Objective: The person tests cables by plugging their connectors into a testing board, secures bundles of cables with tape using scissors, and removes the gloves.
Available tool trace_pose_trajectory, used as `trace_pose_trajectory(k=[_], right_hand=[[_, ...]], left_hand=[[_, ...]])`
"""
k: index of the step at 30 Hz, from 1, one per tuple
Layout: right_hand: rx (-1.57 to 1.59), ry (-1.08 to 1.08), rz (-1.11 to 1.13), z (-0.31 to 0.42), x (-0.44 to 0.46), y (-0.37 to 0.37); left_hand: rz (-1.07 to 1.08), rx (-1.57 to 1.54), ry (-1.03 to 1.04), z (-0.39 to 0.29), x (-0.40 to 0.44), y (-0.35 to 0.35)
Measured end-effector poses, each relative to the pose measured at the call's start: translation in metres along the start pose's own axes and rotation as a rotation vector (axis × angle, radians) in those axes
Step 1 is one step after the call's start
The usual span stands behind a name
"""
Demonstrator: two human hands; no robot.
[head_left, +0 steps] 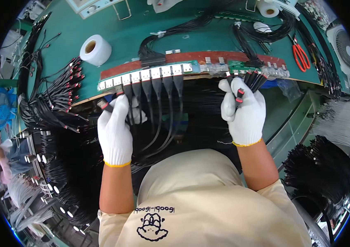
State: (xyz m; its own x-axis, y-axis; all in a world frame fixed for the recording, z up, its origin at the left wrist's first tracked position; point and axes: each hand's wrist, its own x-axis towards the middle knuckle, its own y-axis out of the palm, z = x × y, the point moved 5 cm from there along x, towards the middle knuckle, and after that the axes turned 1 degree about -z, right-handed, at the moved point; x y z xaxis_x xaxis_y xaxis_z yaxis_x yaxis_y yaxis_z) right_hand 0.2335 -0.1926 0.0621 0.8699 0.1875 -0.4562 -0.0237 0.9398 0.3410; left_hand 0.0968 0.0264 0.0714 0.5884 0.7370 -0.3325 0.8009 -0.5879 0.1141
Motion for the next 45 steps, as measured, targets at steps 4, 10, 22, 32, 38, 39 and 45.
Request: trace_pose_trajectory(k=[4, 10, 22, 32, 38, 39, 45], right_hand=[[-0.192, 0.063, 0.101, 0.011, -0.004, -0.004], [-0.086, -0.011, 0.09, 0.003, -0.005, -0.012], [-0.078, -0.139, -0.105, -0.011, -0.01, -0.021], [-0.163, -0.108, 0.145, -0.01, 0.022, -0.019], [-0.053, -0.096, 0.294, -0.014, 0.017, -0.026], [0.0, -0.096, 0.126, -0.015, 0.019, -0.027], [0.169, -0.149, 0.215, 0.006, 0.029, -0.03]], left_hand=[[-0.004, 0.066, 0.092, -0.006, 0.004, -0.002], [-0.007, -0.07, 0.021, 0.001, 0.01, -0.008], [-0.109, 0.129, 0.179, -0.013, 0.002, -0.032], [0.259, -0.161, -0.039, 0.009, 0.015, -0.02], [0.185, -0.181, -0.039, 0.008, 0.02, -0.014], [0.198, -0.178, -0.051, 0.003, 0.018, -0.014], [0.13, 0.235, 0.079, -0.007, 0.029, -0.033]])
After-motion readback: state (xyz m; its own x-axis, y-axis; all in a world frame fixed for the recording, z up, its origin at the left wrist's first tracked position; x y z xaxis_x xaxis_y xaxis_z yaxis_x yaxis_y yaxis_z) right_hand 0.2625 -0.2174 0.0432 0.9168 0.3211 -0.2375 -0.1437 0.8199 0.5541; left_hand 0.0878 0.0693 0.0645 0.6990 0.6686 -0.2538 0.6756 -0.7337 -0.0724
